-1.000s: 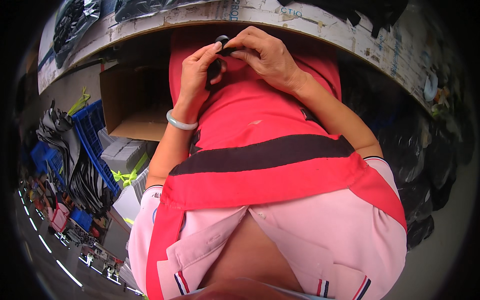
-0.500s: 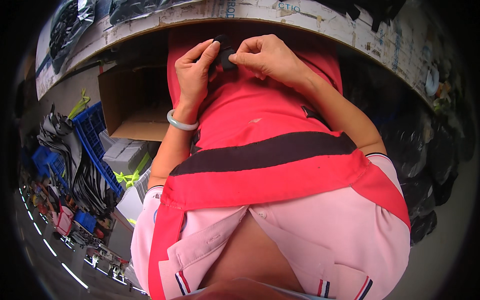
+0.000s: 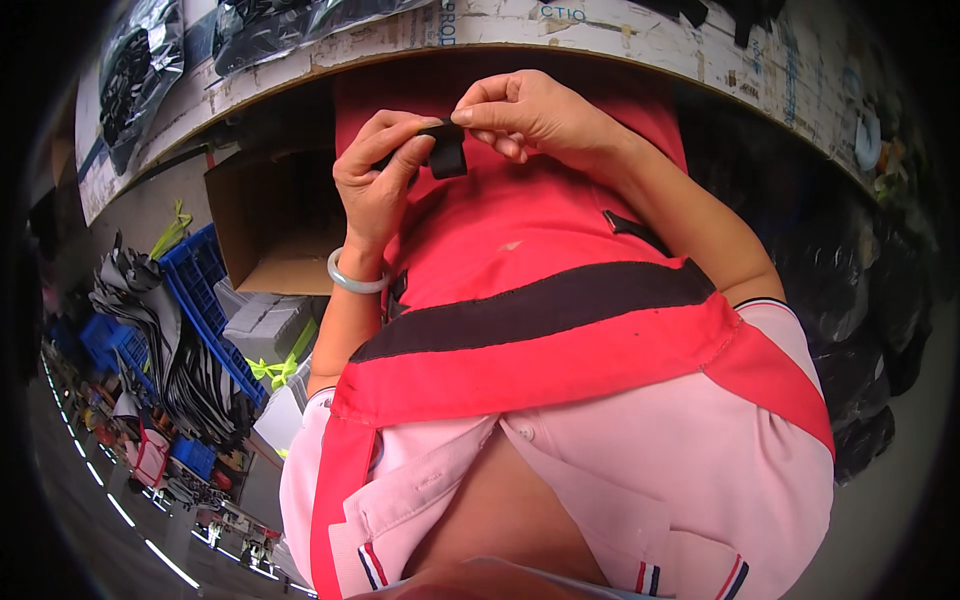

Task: Assembling plastic buckles and black fabric straps at a workstation.

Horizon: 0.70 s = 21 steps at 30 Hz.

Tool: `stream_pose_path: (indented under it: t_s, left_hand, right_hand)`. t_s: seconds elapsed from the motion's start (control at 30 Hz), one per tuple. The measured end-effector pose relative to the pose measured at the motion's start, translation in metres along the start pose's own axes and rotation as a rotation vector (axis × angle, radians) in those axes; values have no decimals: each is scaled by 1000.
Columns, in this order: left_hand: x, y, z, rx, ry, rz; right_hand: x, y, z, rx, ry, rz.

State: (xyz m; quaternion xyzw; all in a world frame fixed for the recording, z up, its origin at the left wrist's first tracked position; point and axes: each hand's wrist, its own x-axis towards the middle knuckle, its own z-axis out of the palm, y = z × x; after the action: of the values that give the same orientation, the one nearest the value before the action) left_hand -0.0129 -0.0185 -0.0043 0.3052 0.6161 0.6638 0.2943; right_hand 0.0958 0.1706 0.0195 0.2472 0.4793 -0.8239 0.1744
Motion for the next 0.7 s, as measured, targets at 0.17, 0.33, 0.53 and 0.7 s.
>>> stream_pose_path:
  t_s: [0.17,0.33,0.53,0.7]
  left_hand:
    - [-10,23,-5,49,-94,89]
    - [-12,31,-8,199,-148,235]
    - [-17,36,-6,230,-175,294]
    - [-20,34,-7,232,-174,280]
  right_hand:
    - [-1,-1,4,-221,153,-172]
    - [1,1,4,-53,-4,-162]
    - [-3,0,6,-44,5,-132]
    - [-2,5,10,-1,32,-215]
